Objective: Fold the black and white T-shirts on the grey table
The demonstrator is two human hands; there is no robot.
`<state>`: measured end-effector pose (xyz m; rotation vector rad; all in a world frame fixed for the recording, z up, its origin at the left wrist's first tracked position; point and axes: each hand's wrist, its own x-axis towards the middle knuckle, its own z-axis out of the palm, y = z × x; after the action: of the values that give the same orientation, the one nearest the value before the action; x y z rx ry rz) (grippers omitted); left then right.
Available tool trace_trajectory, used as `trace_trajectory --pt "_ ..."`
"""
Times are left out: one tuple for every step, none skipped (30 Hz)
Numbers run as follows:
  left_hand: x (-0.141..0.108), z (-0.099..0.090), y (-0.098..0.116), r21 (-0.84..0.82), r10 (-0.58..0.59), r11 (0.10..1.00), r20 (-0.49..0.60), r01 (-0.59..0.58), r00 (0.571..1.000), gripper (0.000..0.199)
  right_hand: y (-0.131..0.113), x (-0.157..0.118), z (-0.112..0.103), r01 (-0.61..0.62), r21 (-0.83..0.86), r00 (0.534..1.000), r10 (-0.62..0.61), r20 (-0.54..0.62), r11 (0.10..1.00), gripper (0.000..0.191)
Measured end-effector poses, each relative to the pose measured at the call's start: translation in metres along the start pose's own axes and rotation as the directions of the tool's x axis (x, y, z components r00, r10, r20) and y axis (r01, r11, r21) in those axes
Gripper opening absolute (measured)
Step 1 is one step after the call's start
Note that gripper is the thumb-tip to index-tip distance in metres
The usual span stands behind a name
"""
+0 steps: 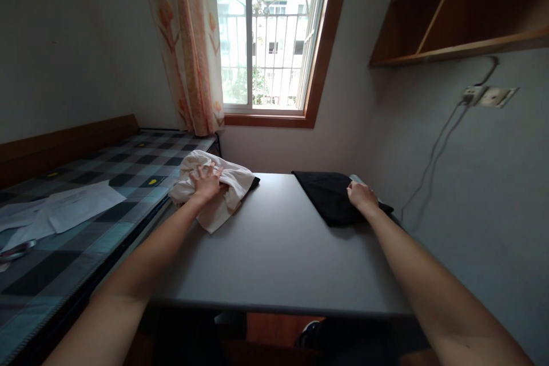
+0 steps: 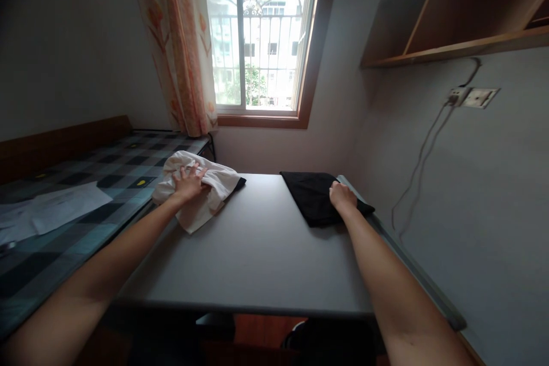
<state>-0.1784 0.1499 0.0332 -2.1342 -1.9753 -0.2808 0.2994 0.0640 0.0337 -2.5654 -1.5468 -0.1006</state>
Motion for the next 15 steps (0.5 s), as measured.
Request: trace_trajectory --pt "-0.002 0.000 0.000 0.001 0.003 1.000 0.004 -0.003 1.000 0.072 0.003 0.000 0.001 -0.010 -0.002 1.000 0.010 0.029 1.000 0.032" --pt "-0.004 0.000 -0.001 0.001 0.007 1.000 0.007 -0.007 1.000 0.074 0.005 -0.001 0.003 -0.018 -0.004 0.998 0.019 0.063 1.000 0.032" --pt "-0.007 0.000 -0.001 0.003 0.012 1.000 0.010 -0.012 1.000 0.077 0.008 -0.003 0.007 -0.024 -0.007 0.995 0.025 0.094 1.000 0.032" --pt "-0.009 0.000 -0.001 0.006 0.017 1.000 0.011 -0.017 1.000 0.079 0.010 -0.004 0.011 -0.028 -0.009 0.992 0.029 0.120 1.000 0.030" --pt "-0.012 0.000 -0.001 0.008 0.021 1.000 0.012 -0.021 1.000 0.080 0.011 -0.006 0.015 -0.029 -0.009 0.990 0.030 0.137 1.000 0.028" --pt "-0.014 0.000 -0.002 0.010 0.025 1.000 0.013 -0.026 1.000 0.081 0.012 -0.007 0.018 -0.031 -0.007 0.989 0.031 0.143 1.000 0.026" --pt "-0.015 0.000 -0.002 0.008 0.031 0.999 0.015 -0.031 0.999 0.081 0.012 -0.009 0.021 -0.032 -0.002 0.990 0.032 0.138 0.999 0.026" --pt "-0.017 0.000 -0.002 0.002 0.036 0.999 0.020 -0.036 0.999 0.081 0.012 -0.010 0.023 -0.035 0.008 0.992 0.034 0.121 0.999 0.027" --pt "-0.018 -0.001 -0.003 -0.009 0.041 0.999 0.028 -0.041 0.999 0.082 0.011 -0.011 0.023 -0.043 0.024 0.995 0.040 0.096 0.999 0.028" --pt "-0.018 -0.002 -0.004 -0.024 0.046 0.999 0.042 -0.045 0.998 0.084 0.010 -0.011 0.022 -0.053 0.051 0.997 0.050 0.064 0.997 0.030" --pt "-0.019 -0.003 -0.005 -0.045 0.059 0.997 0.056 -0.057 0.997 0.086 0.009 -0.010 0.019 -0.066 0.091 0.998 0.064 0.023 0.994 0.030" --pt "-0.018 -0.006 -0.006 -0.068 0.075 0.995 0.071 -0.071 0.995 0.089 0.007 -0.008 0.015 -0.082 0.155 0.996 0.088 -0.027 0.985 0.030" --pt "-0.018 -0.009 -0.008 -0.092 0.092 0.992 0.090 -0.084 0.992 0.091 0.005 -0.005 0.009 -0.092 0.256 0.990 0.116 -0.079 0.962 0.029" --pt "-0.017 -0.013 -0.009 -0.112 0.107 0.989 0.113 -0.095 0.988 0.094 0.002 -0.001 0.002 -0.089 0.376 0.980 0.148 -0.130 0.922 0.028" --pt "-0.017 -0.018 -0.010 -0.123 0.119 0.987 0.131 -0.102 0.984 0.095 -0.002 0.004 -0.007 -0.063 0.487 0.970 0.169 -0.177 0.871 0.028"
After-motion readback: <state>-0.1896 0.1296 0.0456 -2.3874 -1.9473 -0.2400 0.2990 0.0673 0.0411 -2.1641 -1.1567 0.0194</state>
